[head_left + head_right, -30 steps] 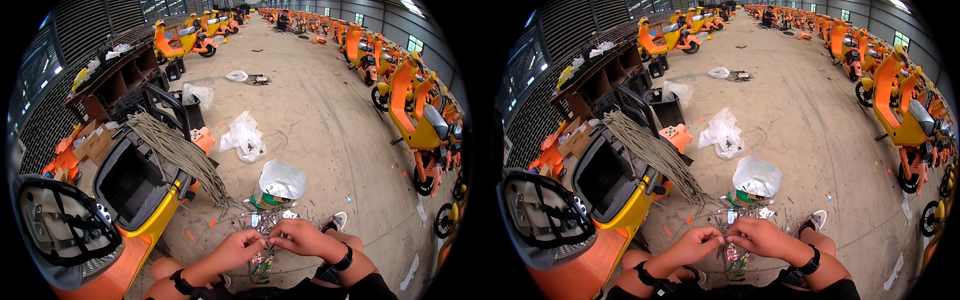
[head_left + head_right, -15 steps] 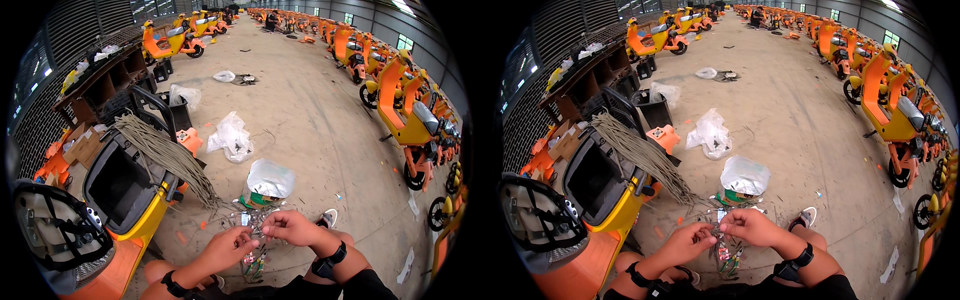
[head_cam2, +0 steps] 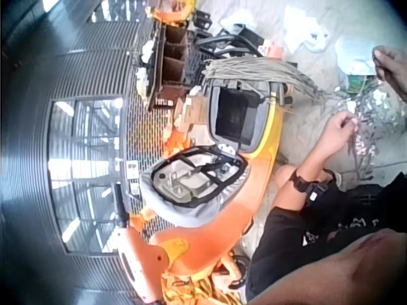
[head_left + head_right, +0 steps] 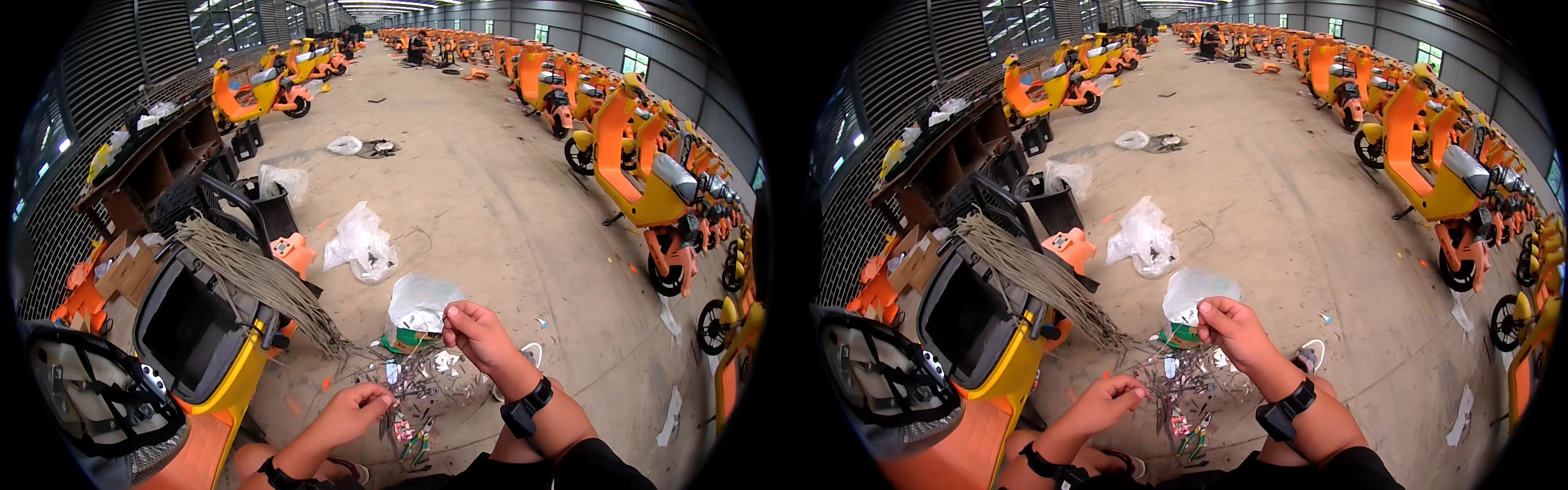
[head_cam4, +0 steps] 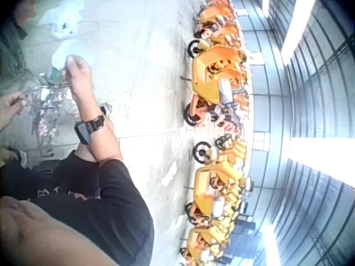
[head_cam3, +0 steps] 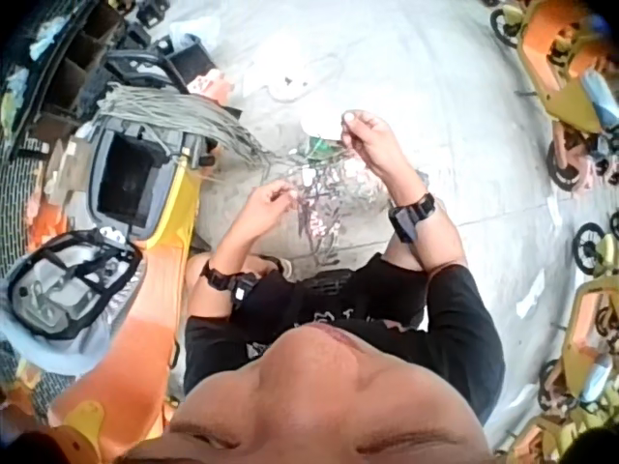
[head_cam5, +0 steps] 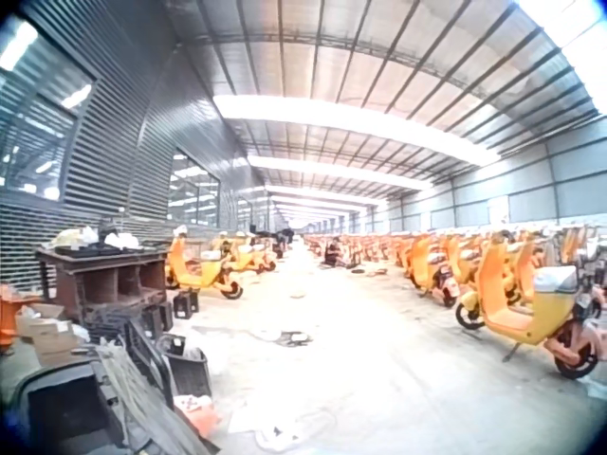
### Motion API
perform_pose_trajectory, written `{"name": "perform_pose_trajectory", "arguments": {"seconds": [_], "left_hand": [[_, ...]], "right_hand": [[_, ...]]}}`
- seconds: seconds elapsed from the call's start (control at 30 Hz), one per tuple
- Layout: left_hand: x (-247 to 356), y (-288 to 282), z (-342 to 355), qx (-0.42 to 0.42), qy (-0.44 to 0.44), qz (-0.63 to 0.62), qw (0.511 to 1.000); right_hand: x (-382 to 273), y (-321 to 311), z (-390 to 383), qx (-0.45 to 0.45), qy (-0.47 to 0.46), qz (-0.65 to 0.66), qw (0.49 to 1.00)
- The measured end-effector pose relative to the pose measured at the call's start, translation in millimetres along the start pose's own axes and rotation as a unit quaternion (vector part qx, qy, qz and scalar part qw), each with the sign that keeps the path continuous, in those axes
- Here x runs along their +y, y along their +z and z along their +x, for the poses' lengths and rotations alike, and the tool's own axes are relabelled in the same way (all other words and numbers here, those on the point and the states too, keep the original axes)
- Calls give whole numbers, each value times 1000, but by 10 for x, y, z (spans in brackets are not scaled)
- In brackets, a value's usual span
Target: The person manipulates wires, stripping insulation from the ends and twisting them together. They use pliers to crimp a metal connector onto the wire and then move to work on the wiring harness of a scooter.
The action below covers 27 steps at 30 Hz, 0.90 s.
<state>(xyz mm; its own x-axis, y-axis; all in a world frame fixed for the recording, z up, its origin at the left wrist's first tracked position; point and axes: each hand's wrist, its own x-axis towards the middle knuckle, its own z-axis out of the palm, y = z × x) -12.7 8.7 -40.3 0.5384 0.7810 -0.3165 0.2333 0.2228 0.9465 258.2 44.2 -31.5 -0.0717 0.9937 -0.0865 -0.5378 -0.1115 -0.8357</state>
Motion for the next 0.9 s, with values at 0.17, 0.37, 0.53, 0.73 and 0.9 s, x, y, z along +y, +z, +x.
{"name": "perform_pose_trajectory", "arguments": {"seconds": [0.17, 0.37, 0.53, 0.73, 0.9], "left_hand": [[6, -47, -64, 20, -10, -56, 998], [128, 2, -85, 70, 3, -124, 990], [216, -88, -199, 132, 24, -220, 966], [34, -52, -111, 149, 46, -142, 977], [7, 10, -125, 161, 71, -59, 983]], "right_hand": [[5, -79, 73, -7, -4, -3, 1000], [63, -255, 76, -53, 15, -31, 998], [806, -420, 313, -75, 145, -282, 945], [2771, -1154, 211, -233, 308, -691, 611], [4148, -1465, -191, -225, 243, -749, 574]]}}
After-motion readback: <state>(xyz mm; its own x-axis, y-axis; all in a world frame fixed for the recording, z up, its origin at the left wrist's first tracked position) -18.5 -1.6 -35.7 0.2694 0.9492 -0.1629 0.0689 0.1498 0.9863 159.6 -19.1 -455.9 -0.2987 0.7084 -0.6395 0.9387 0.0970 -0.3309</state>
